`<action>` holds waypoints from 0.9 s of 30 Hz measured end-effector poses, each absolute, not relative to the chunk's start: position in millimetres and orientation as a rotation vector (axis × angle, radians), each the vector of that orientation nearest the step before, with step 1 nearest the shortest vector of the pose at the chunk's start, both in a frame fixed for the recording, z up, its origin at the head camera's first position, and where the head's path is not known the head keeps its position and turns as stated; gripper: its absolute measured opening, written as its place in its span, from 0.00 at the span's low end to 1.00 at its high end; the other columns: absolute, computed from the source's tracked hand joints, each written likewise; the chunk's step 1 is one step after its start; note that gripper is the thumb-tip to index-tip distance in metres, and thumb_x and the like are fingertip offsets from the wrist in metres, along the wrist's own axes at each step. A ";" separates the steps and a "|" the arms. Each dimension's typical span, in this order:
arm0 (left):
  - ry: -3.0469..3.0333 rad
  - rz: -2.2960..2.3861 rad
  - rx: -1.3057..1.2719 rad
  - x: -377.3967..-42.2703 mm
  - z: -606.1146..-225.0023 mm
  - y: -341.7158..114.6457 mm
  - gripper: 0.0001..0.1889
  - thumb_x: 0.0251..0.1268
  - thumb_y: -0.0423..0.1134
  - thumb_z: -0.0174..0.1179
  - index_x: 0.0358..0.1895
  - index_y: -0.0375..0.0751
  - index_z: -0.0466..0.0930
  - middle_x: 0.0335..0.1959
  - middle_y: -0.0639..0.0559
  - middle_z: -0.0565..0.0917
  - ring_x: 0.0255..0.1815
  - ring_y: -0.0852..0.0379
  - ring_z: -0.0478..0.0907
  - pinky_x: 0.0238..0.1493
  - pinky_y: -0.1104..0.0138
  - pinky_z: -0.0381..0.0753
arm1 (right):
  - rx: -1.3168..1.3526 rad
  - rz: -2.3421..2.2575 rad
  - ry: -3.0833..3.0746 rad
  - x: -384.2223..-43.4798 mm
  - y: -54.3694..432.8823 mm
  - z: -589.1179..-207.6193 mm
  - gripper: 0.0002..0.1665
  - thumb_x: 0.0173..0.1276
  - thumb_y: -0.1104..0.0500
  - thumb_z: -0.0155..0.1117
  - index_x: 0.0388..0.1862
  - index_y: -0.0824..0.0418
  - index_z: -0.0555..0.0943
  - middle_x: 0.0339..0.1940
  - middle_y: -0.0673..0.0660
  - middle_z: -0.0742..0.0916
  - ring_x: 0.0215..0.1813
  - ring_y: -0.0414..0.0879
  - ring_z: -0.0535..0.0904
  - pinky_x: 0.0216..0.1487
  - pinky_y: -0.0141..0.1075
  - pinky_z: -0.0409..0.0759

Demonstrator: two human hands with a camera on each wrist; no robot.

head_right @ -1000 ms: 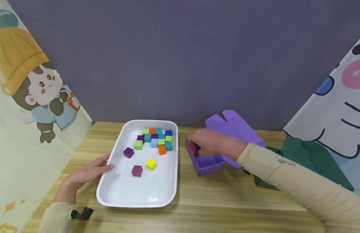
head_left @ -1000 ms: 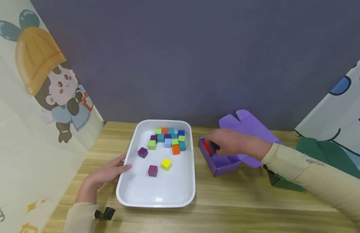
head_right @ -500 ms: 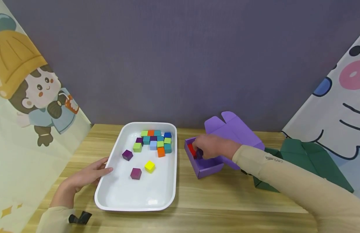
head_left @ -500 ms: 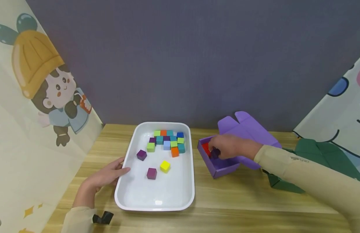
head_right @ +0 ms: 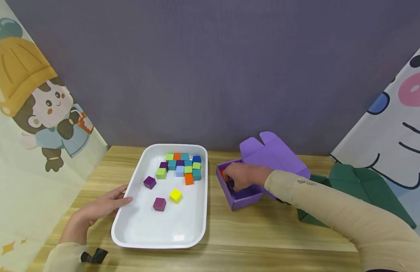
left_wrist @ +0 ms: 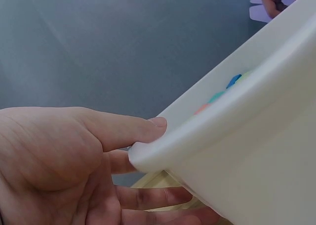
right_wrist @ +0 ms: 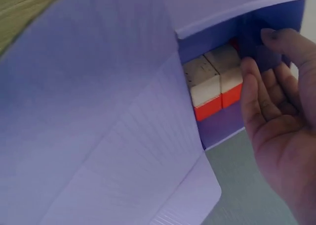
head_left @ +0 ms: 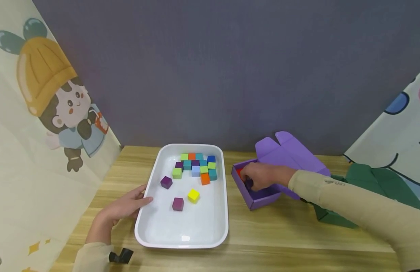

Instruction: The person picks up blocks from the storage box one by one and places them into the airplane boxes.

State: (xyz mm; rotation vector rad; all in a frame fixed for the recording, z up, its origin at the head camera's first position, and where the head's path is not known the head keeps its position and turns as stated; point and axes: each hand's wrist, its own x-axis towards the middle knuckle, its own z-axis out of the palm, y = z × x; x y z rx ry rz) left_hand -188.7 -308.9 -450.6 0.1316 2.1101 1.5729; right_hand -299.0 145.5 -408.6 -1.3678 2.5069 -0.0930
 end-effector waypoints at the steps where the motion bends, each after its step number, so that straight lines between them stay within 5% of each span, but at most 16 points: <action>1: 2.110 1.573 0.129 -188.7 -450.9 -308.9 0.35 0.76 0.43 0.51 0.76 0.35 0.44 0.66 0.27 0.65 0.51 0.41 0.79 0.44 0.50 0.83 | -1.372 -0.101 2.505 -299.5 145.5 -409.7 0.14 0.46 0.66 0.74 0.30 0.55 0.79 0.26 0.44 0.79 0.28 0.38 0.71 0.30 0.30 0.74; 16: 2.101 1.590 0.159 -187.3 -451.5 -308.1 0.36 0.76 0.43 0.51 0.76 0.35 0.43 0.64 0.27 0.67 0.50 0.41 0.80 0.43 0.50 0.83 | -1.324 -0.265 2.565 -298.5 150.8 -428.0 0.21 0.47 0.66 0.76 0.34 0.56 0.73 0.26 0.46 0.77 0.28 0.38 0.70 0.27 0.30 0.73; 27: 2.093 1.597 0.163 -188.2 -452.7 -308.3 0.35 0.76 0.42 0.51 0.76 0.33 0.43 0.64 0.26 0.67 0.50 0.41 0.79 0.43 0.50 0.83 | -1.152 -0.059 2.599 -297.7 161.3 -422.9 0.21 0.54 0.54 0.77 0.15 0.52 0.72 0.13 0.41 0.71 0.18 0.36 0.66 0.20 0.29 0.64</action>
